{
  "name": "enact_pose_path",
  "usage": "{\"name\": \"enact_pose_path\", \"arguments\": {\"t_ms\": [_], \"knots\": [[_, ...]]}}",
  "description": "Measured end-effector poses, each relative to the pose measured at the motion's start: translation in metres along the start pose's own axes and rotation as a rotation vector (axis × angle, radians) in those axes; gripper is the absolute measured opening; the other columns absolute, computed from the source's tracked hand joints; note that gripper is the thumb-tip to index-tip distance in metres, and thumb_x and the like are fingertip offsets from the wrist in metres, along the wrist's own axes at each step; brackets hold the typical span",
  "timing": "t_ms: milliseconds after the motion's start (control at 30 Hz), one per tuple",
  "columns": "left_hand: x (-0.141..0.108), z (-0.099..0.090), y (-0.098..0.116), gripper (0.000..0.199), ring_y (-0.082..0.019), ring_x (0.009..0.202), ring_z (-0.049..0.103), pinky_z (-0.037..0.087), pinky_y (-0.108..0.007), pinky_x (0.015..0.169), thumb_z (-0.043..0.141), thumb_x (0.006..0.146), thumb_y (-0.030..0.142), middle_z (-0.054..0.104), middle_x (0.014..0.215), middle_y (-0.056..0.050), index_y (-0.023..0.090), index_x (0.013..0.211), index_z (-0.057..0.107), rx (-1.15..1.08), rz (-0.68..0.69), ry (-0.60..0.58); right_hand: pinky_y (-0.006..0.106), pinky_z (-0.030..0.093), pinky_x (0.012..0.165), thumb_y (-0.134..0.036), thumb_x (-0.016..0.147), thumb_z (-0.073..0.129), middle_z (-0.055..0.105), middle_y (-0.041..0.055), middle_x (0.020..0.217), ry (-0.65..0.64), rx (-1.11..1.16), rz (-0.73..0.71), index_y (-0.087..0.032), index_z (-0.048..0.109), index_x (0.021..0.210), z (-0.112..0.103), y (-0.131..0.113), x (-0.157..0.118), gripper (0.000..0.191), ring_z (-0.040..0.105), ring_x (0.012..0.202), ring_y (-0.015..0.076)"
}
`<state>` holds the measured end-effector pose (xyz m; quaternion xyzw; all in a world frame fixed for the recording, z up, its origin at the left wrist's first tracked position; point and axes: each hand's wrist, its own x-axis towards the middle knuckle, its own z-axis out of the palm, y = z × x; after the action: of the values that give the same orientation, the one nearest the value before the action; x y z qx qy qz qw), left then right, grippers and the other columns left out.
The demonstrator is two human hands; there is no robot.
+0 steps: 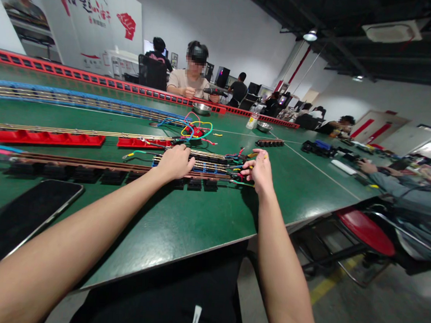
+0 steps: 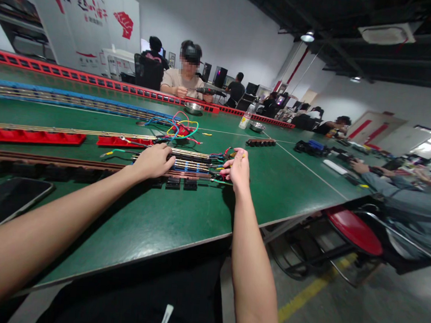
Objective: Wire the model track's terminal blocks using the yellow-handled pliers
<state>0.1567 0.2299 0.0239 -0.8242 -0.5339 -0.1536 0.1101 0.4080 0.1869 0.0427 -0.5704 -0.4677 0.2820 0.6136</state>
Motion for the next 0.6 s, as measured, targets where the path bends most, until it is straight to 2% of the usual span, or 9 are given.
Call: {"name": "enact_pose_path", "arguments": {"t_ms": [167, 367, 500, 600], "knots": [[0.000, 0.001, 0.000, 0.041, -0.027, 0.102, 0.061, 0.048, -0.035, 0.086, 0.033, 0.094, 0.034, 0.065, 0.109, -0.016, 0.009, 0.104, 0.064, -0.001, -0.001, 0.007, 0.013, 0.028, 0.031, -0.075, 0.087, 0.032, 0.055, -0.0079, 0.047, -0.051, -0.011, -0.010, -0.024, 0.045, 0.105, -0.003, 0.001, 0.010, 0.056, 0.055, 0.035, 0.0106], [0.000, 0.002, -0.002, 0.042, -0.028, 0.102, 0.061, 0.048, -0.036, 0.085, 0.033, 0.094, 0.034, 0.064, 0.108, -0.017, 0.008, 0.105, 0.064, -0.015, 0.003, 0.008, 0.013, 0.019, 0.032, -0.073, 0.090, 0.030, 0.053, -0.0058, 0.044, -0.088, -0.088, 0.035, -0.020, 0.050, 0.108, -0.009, -0.014, 0.021, 0.059, 0.050, 0.033, 0.0093], [0.001, 0.004, -0.002, 0.042, -0.028, 0.102, 0.061, 0.048, -0.036, 0.085, 0.034, 0.094, 0.034, 0.064, 0.108, -0.017, 0.007, 0.105, 0.064, -0.014, 0.003, 0.009, 0.016, 0.022, 0.034, -0.072, 0.091, 0.027, 0.053, -0.0054, 0.045, -0.107, -0.248, 0.004, -0.021, 0.052, 0.111, -0.003, -0.015, 0.028, 0.061, 0.050, 0.034, 0.0106], [0.001, 0.004, -0.002, 0.041, -0.028, 0.101, 0.061, 0.048, -0.036, 0.084, 0.034, 0.094, 0.033, 0.064, 0.108, -0.017, 0.007, 0.105, 0.064, -0.014, 0.002, 0.012, 0.021, 0.035, 0.042, -0.072, 0.091, 0.026, 0.051, -0.0051, 0.044, -0.062, -0.392, -0.095, -0.022, 0.058, 0.106, 0.003, -0.010, 0.028, 0.061, 0.050, 0.036, 0.0129]]}}
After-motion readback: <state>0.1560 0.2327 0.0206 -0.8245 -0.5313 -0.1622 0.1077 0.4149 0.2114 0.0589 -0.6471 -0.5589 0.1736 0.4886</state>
